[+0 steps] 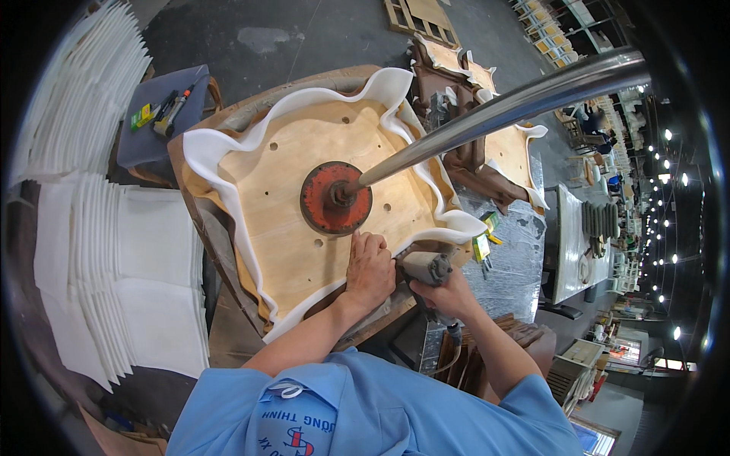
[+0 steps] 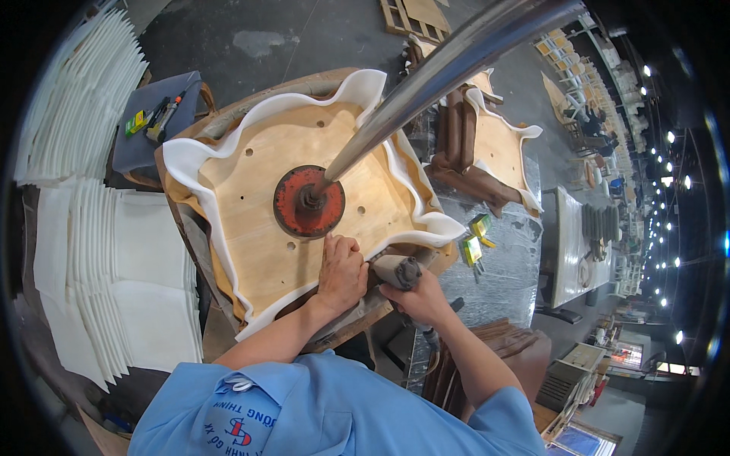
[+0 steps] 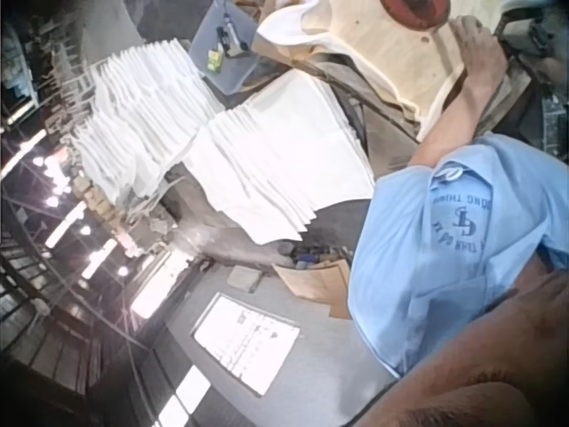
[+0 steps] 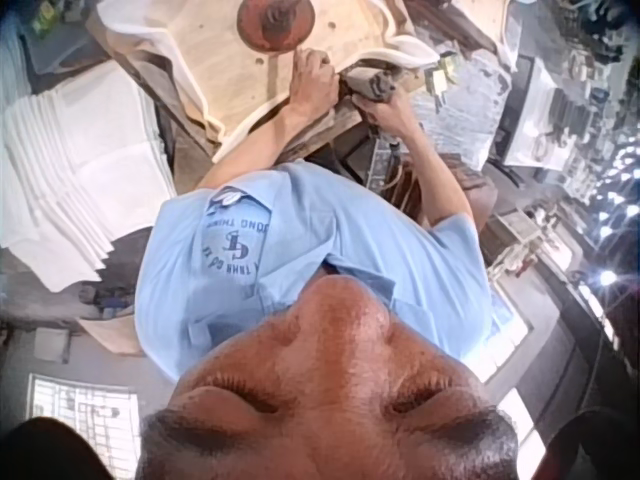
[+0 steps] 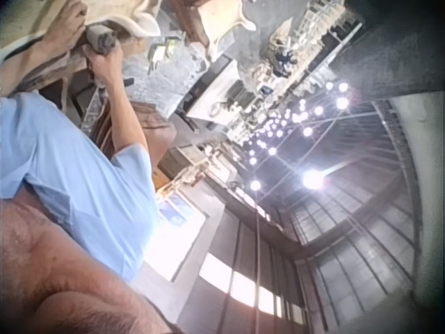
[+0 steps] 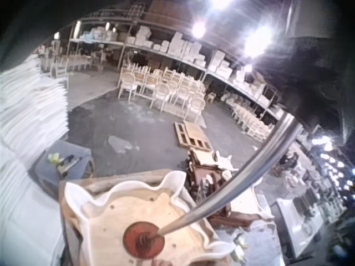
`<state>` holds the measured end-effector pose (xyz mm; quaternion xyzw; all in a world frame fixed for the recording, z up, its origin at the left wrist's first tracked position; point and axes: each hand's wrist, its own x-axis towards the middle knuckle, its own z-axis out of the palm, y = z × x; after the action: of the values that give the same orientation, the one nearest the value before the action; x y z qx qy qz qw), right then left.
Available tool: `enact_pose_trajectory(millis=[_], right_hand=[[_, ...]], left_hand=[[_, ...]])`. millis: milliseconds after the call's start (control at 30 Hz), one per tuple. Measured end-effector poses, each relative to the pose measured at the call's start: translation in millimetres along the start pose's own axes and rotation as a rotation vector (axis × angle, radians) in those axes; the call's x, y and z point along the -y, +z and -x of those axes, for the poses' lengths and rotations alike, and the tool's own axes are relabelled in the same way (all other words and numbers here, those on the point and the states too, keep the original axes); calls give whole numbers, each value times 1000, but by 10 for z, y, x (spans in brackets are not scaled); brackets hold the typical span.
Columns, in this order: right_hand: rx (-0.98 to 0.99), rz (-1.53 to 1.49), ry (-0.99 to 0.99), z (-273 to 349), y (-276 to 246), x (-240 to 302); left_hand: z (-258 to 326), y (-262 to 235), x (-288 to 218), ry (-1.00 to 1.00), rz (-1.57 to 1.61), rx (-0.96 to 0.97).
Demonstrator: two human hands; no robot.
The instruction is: The person stretches and staples a white fabric cover onto a chair base using a pneumatic staple gun. They then flip the chair over and place a brown leather cushion on top.
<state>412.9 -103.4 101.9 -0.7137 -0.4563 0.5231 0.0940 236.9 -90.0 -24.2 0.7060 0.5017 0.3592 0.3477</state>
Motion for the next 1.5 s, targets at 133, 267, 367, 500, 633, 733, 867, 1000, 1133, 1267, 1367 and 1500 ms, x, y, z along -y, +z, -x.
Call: enact_pose_trajectory(millis=[133,267,367,500,633,733,867,1000,1133,1267,1367,1500], right_hand=[[4,97,-21,-34,25,122],[-61,162,-209,-87,55,43],[-51,150,-208,-101,54,26],[-27,17,-98,-49,3,10],[-36,-26,-49,45,52,-40],[-19,-8,-48,56,66,1],[-3,29,-32,28,79,53],[-8,117,-85,18,138,208],[-31,136,-122,-19,118,132],[-44,-30,-113,-1,124,4],[-33,-44,-114,59,133,-24],[1,-12,-68,113,141,31]], left_hand=[[-6,1,-2,-1,-19,-17],[-16,-112,-10,49,-68,26],[90,-200,-47,20,-107,87],[46,-172,-1,4,-58,43],[31,-99,13,-34,-18,-4],[40,-93,1,-82,-42,67],[58,-88,-15,-67,-30,36],[97,-94,41,-39,-21,2],[203,-347,-79,-7,-76,-25],[275,-354,-75,2,-92,-24],[233,-308,-17,37,-118,-54],[187,-269,26,24,-139,-3]])
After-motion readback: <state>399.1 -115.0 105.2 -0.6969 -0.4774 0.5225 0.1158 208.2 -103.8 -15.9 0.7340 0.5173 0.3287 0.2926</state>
